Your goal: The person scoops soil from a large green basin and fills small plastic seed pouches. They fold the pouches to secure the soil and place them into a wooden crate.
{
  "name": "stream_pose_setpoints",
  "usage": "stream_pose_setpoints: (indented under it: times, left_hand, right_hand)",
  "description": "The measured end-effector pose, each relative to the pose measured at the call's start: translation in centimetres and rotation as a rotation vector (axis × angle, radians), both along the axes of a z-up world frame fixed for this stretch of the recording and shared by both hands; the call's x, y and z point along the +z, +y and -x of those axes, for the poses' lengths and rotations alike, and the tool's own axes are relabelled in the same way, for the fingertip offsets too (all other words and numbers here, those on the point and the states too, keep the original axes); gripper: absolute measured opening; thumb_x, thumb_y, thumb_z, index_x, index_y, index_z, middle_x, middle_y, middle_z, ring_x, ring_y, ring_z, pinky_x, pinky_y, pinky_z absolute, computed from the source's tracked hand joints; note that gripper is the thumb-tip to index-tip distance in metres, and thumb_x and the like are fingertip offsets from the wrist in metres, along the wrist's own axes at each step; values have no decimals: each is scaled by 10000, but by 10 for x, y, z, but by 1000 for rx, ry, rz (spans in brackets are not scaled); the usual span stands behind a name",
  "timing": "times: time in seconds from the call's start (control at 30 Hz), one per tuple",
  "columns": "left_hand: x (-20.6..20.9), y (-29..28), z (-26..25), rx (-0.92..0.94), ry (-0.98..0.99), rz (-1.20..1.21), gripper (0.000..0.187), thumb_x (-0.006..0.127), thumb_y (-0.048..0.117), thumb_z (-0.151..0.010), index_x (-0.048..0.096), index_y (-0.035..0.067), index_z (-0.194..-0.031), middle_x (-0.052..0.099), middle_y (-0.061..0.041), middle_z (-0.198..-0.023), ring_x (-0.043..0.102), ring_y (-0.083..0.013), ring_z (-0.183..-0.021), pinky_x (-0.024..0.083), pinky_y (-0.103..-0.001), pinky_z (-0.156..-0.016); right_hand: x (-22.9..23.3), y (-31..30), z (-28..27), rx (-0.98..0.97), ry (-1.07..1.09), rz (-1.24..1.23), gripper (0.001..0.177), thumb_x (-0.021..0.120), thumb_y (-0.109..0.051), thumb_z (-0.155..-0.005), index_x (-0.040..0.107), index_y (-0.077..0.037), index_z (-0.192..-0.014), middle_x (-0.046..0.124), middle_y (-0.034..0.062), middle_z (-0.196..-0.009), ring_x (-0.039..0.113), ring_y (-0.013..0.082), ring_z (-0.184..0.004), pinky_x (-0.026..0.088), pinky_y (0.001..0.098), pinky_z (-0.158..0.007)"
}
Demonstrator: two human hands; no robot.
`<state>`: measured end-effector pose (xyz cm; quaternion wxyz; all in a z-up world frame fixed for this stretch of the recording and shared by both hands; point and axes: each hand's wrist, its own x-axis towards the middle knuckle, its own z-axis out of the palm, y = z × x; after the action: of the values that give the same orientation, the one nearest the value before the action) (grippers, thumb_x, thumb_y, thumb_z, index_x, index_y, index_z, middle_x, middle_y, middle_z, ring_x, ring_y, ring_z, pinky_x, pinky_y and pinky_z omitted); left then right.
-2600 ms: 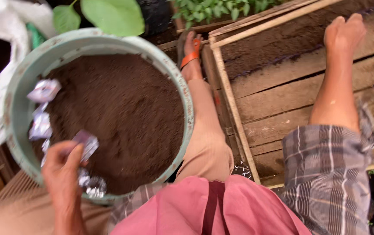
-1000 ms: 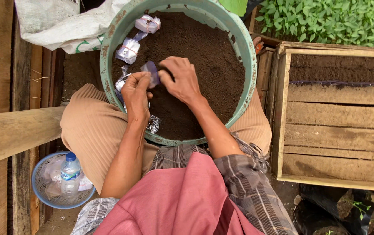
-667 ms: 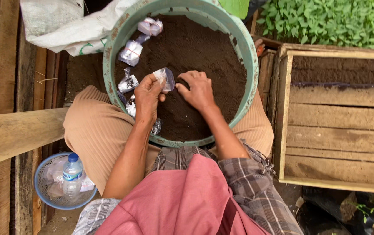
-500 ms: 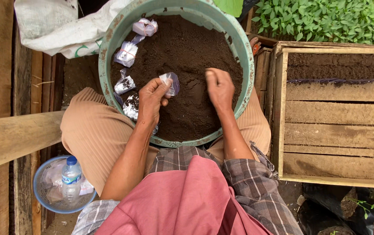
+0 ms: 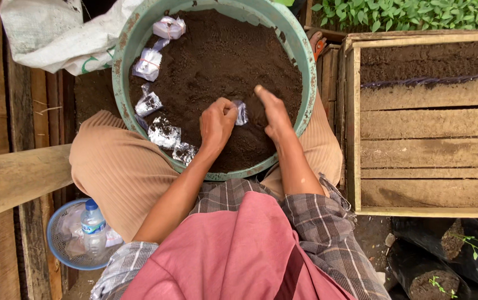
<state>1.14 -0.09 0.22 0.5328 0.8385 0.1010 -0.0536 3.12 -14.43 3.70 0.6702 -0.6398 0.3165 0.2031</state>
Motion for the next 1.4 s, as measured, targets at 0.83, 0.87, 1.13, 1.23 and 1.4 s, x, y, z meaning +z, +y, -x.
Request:
stream_pose_setpoints:
  times: [0.83,0.87,1.13,1.23,1.4]
  left_hand:
    - [-24,10,2,-44,105,129,382,499,85,-878,503,-108,-1207,614,-318,-953,613,-473,-944,520,-588,-694]
    - [-9,9,2,-47,98,145,387,487,73,-888,484,-119,-1225,610,-327,-969,601,-486,-964,513,-593,-710]
    - [18,3,8,-67,-26,53,375,450,59,-850,506,83,-1220,642,-269,-860,630,-482,-847,484,-599,-657]
    - [37,5,12,-48,9,-3,419,454,83,-863,454,109,-1281,642,-300,-906,627,-491,-896,476,-605,-761]
    - [59,14,15,77,28,275,388,417,252,-1005,427,81,-1353,590,-297,-1144,648,-336,-964,554,-440,-811]
  right_hand:
    - [67,54,-24,177,-568,-188,178,521,-239,-825,573,-88,-748,574,95,-738,614,208,-782,494,360,-808]
    - [70,49,-22,294,-607,-23,135,530,-195,-826,615,-99,-785,605,87,-771,609,193,-799,485,349,-797]
    - [41,21,-7,833,-520,737,253,622,-100,-812,592,-70,-1062,537,146,-944,625,360,-869,499,525,-748]
    - [24,16,-5,813,-588,780,137,558,-27,-837,551,-15,-973,532,180,-852,626,400,-794,492,515,-661]
    - [48,6,-8,582,-485,493,94,542,-60,-843,596,-40,-917,618,149,-772,630,214,-690,548,322,-587]
